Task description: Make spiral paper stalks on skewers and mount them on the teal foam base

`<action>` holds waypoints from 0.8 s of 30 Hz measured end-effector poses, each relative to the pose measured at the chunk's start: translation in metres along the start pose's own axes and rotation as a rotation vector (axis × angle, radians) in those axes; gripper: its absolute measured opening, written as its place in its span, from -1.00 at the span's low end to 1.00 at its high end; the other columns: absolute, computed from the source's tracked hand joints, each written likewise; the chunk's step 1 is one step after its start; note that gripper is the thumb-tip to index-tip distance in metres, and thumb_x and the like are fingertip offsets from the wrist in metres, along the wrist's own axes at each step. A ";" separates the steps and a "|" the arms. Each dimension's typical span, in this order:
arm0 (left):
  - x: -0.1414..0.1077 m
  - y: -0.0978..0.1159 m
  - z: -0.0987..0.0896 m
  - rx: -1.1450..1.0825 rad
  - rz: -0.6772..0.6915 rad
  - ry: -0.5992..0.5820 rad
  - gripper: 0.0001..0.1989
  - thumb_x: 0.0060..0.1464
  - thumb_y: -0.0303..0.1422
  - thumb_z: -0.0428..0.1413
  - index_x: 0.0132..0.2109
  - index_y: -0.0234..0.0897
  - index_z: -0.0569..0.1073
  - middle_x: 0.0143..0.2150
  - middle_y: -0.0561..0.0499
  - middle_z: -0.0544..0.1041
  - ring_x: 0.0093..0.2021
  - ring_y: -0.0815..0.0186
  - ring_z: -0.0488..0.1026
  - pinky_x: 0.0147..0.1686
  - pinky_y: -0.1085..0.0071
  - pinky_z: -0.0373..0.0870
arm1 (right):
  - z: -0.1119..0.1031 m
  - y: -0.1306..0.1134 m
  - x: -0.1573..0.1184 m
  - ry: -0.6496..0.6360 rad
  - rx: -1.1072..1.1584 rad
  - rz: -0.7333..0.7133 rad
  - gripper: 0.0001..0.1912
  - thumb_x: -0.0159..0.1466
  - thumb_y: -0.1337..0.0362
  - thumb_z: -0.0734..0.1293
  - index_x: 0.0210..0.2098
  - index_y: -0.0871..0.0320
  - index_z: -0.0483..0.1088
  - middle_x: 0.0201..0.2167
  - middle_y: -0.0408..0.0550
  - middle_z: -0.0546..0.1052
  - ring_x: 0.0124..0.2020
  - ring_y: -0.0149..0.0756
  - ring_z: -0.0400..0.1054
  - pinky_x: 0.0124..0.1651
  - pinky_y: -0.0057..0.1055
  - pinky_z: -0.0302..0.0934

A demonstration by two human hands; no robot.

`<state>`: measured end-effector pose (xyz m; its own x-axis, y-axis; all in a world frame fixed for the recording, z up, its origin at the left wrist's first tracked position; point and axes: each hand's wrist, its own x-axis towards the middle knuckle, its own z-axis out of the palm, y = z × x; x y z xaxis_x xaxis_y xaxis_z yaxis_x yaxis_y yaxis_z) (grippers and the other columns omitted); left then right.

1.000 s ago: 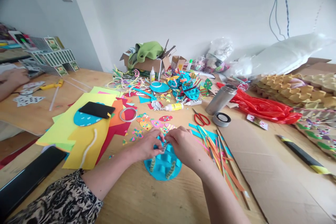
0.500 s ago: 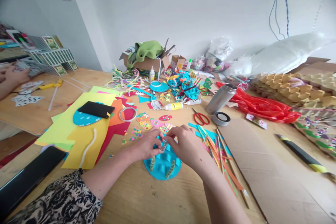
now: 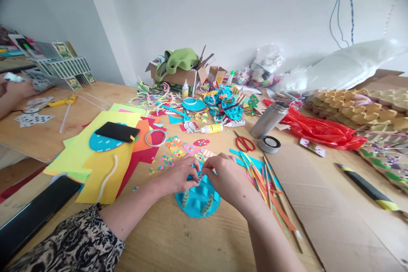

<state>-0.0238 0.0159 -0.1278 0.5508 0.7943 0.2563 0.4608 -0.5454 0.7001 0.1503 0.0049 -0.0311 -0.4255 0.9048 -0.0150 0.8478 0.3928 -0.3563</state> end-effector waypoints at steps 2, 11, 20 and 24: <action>0.000 0.000 -0.001 -0.007 0.007 0.004 -0.89 -0.17 -0.46 0.29 -0.47 -0.26 0.48 -0.19 -0.03 0.41 -0.03 0.18 0.31 -0.01 0.26 0.25 | -0.001 0.000 0.000 -0.016 -0.003 0.000 -0.79 0.23 0.28 0.24 -0.40 0.13 0.52 -0.39 -0.02 0.54 -0.29 -0.22 0.39 -0.22 -0.36 0.18; 0.001 0.009 -0.007 -0.159 -0.019 0.048 -0.78 -0.20 -0.34 0.34 -0.34 -0.23 0.51 -0.14 -0.02 0.41 -0.03 0.22 0.33 0.01 0.28 0.26 | 0.000 0.001 -0.002 -0.032 0.028 -0.025 -0.78 0.24 0.28 0.23 -0.38 0.12 0.53 -0.39 -0.01 0.53 -0.27 -0.21 0.38 -0.19 -0.34 0.19; 0.004 0.012 -0.006 -0.294 0.036 0.157 -0.94 -0.10 -0.40 0.28 -0.42 -0.23 0.53 -0.27 -0.01 0.47 -0.15 0.27 0.39 -0.09 0.34 0.30 | 0.002 0.004 -0.003 -0.030 0.028 -0.020 -0.79 0.25 0.28 0.23 -0.36 0.08 0.52 -0.37 0.01 0.51 -0.26 -0.20 0.38 -0.23 -0.37 0.20; 0.003 0.014 -0.007 -0.299 0.033 0.185 -0.93 -0.10 -0.40 0.28 -0.44 -0.25 0.53 -0.28 -0.02 0.46 -0.17 0.28 0.40 -0.11 0.35 0.31 | -0.002 0.002 -0.003 -0.018 0.034 -0.005 -0.77 0.27 0.25 0.22 -0.35 0.09 0.52 -0.36 0.00 0.52 -0.26 -0.21 0.37 -0.23 -0.37 0.19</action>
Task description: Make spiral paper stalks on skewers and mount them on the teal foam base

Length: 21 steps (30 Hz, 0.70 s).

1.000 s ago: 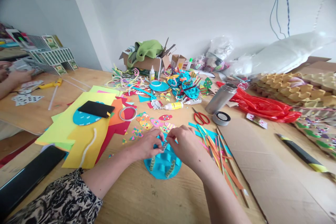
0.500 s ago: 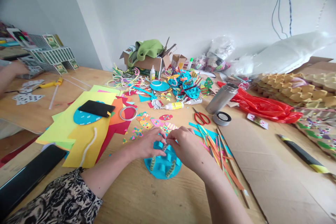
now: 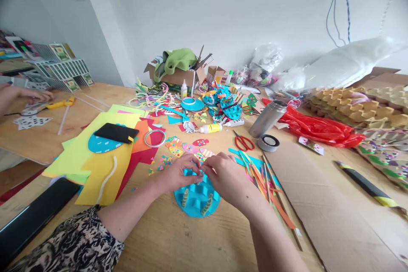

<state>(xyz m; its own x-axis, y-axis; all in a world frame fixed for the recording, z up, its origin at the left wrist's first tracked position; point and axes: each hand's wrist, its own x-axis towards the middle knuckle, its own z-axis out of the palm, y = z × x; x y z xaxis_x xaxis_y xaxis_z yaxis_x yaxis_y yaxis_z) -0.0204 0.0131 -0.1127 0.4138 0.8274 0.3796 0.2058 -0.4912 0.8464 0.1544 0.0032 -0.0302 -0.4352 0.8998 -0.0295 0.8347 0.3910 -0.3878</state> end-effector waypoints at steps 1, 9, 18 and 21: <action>0.000 0.000 0.000 0.005 -0.003 -0.006 -0.93 -0.10 -0.40 0.28 -0.44 -0.25 0.53 -0.28 -0.02 0.46 -0.16 0.28 0.39 -0.11 0.34 0.31 | -0.001 -0.001 0.000 0.003 0.002 0.001 -0.79 0.26 0.23 0.24 -0.36 0.09 0.52 -0.37 -0.01 0.52 -0.26 -0.20 0.37 -0.22 -0.36 0.19; 0.001 0.000 0.000 0.008 -0.015 -0.010 -0.91 -0.09 -0.37 0.27 -0.47 -0.26 0.52 -0.29 -0.03 0.47 -0.17 0.26 0.39 -0.12 0.32 0.31 | 0.001 -0.006 0.000 -0.009 -0.049 0.002 -0.87 0.19 0.26 0.33 -0.41 0.11 0.53 -0.41 -0.01 0.51 -0.26 -0.18 0.35 -0.16 -0.31 0.17; -0.001 -0.001 0.001 -0.014 0.029 -0.004 -0.92 -0.06 -0.36 0.26 -0.44 -0.26 0.54 -0.29 -0.02 0.46 -0.18 0.27 0.40 -0.12 0.33 0.31 | 0.000 -0.009 0.001 -0.027 -0.088 -0.037 -0.85 0.23 0.34 0.31 -0.41 0.15 0.53 -0.43 0.02 0.50 -0.28 -0.21 0.34 -0.18 -0.33 0.12; -0.001 -0.001 0.001 -0.016 0.033 -0.016 -0.95 -0.07 -0.40 0.26 -0.42 -0.26 0.55 -0.28 -0.03 0.46 -0.17 0.27 0.40 -0.12 0.33 0.31 | 0.000 -0.009 0.001 -0.033 -0.101 -0.073 -0.84 0.24 0.36 0.30 -0.42 0.18 0.52 -0.45 0.02 0.49 -0.28 -0.21 0.33 -0.19 -0.34 0.10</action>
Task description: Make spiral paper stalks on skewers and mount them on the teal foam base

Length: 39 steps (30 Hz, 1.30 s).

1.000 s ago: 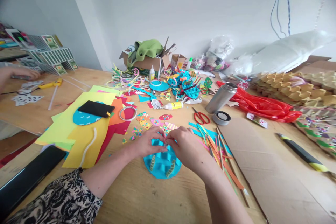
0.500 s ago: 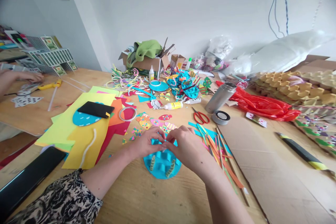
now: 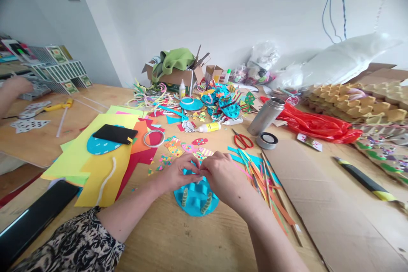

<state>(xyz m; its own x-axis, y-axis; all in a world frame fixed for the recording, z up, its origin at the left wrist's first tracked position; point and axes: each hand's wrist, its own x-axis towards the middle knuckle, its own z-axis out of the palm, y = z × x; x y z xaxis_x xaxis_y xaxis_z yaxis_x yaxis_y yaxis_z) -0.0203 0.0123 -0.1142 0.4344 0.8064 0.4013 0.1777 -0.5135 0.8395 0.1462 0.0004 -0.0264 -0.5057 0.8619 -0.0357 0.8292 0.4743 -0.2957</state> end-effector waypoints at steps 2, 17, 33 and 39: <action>0.000 0.001 0.000 0.002 -0.010 -0.006 -0.97 -0.07 -0.40 0.26 -0.42 -0.25 0.56 -0.28 -0.02 0.46 -0.16 0.27 0.40 -0.10 0.32 0.30 | 0.000 0.000 0.000 -0.001 -0.006 -0.024 -0.83 0.24 0.39 0.29 -0.43 0.19 0.51 -0.47 0.01 0.49 -0.28 -0.22 0.33 -0.20 -0.35 0.09; 0.000 0.000 0.000 -0.003 -0.026 -0.009 -0.96 -0.06 -0.37 0.27 -0.42 -0.23 0.56 -0.27 -0.01 0.45 -0.15 0.28 0.39 -0.08 0.32 0.31 | 0.001 0.006 -0.002 0.052 -0.004 -0.141 -0.83 0.24 0.41 0.28 -0.43 0.16 0.51 -0.47 -0.02 0.51 -0.30 -0.24 0.33 -0.21 -0.35 0.12; 0.000 -0.005 -0.001 0.001 -0.004 -0.017 -0.93 -0.07 -0.36 0.27 -0.44 -0.24 0.54 -0.26 -0.02 0.46 -0.16 0.27 0.40 -0.10 0.33 0.30 | 0.005 0.009 -0.002 0.041 0.087 -0.068 -0.93 0.19 0.32 0.37 -0.39 0.07 0.53 -0.40 -0.06 0.53 -0.23 -0.22 0.35 -0.15 -0.30 0.14; 0.000 -0.005 -0.001 -0.040 0.004 -0.018 -0.95 -0.08 -0.40 0.27 -0.42 -0.26 0.55 -0.27 -0.03 0.45 -0.18 0.27 0.40 -0.14 0.34 0.31 | 0.001 0.004 -0.002 0.070 0.020 -0.105 -0.95 0.17 0.35 0.38 -0.37 0.13 0.52 -0.42 -0.04 0.54 -0.23 -0.19 0.33 -0.17 -0.28 0.14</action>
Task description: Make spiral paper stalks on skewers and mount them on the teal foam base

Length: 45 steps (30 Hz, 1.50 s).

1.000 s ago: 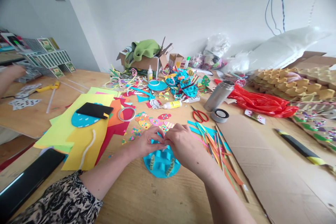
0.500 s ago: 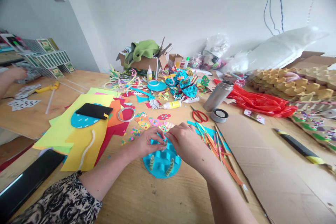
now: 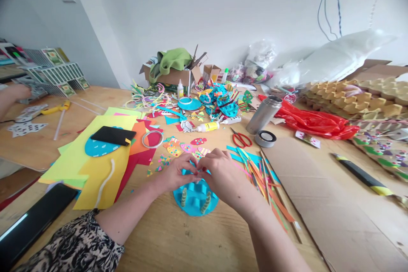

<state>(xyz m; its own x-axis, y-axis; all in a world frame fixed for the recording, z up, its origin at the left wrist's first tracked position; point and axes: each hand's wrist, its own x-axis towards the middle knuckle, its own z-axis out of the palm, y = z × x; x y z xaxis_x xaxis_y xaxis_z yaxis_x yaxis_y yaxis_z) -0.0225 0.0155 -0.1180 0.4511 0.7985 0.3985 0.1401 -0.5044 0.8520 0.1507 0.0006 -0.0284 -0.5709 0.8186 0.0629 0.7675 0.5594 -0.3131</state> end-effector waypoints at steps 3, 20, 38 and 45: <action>0.000 0.002 0.000 -0.012 -0.011 0.003 -0.95 -0.08 -0.39 0.27 -0.42 -0.25 0.54 -0.28 -0.02 0.45 -0.18 0.27 0.41 -0.16 0.34 0.31 | -0.001 -0.002 0.001 -0.006 -0.016 -0.009 -0.92 0.17 0.40 0.37 -0.39 0.14 0.52 -0.44 -0.03 0.53 -0.24 -0.20 0.32 -0.18 -0.29 0.13; -0.002 -0.004 -0.007 0.226 -0.100 -0.180 -0.79 -0.20 -0.55 0.22 -0.33 -0.24 0.51 -0.07 0.01 0.41 0.01 0.21 0.32 0.03 0.28 0.23 | -0.003 -0.004 -0.001 0.004 -0.033 -0.048 -0.90 0.19 0.42 0.34 -0.42 0.15 0.49 -0.45 -0.06 0.52 -0.24 -0.24 0.30 -0.16 -0.32 0.08; 0.000 0.015 -0.001 0.583 -0.046 -0.214 -0.96 -0.06 -0.43 0.20 -0.44 -0.28 0.53 -0.19 -0.07 0.40 -0.03 0.09 0.24 -0.05 0.20 0.28 | -0.004 -0.006 -0.001 0.050 -0.033 -0.038 -0.89 0.19 0.44 0.31 -0.42 0.18 0.47 -0.47 -0.04 0.50 -0.27 -0.24 0.29 -0.19 -0.34 0.05; -0.001 0.016 0.001 0.589 -0.056 -0.201 -0.93 -0.03 -0.45 0.17 -0.44 -0.28 0.53 -0.21 -0.09 0.40 -0.05 0.10 0.24 -0.08 0.21 0.29 | -0.003 -0.005 -0.002 0.041 -0.037 -0.030 -0.89 0.19 0.45 0.31 -0.41 0.19 0.47 -0.45 -0.03 0.52 -0.24 -0.24 0.29 -0.17 -0.34 0.07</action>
<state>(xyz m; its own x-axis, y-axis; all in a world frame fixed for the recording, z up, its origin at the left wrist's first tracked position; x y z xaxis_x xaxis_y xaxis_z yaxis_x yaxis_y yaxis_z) -0.0201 0.0067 -0.1053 0.5784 0.7803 0.2381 0.6050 -0.6061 0.5163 0.1486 -0.0032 -0.0236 -0.5820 0.8057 0.1106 0.7609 0.5874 -0.2756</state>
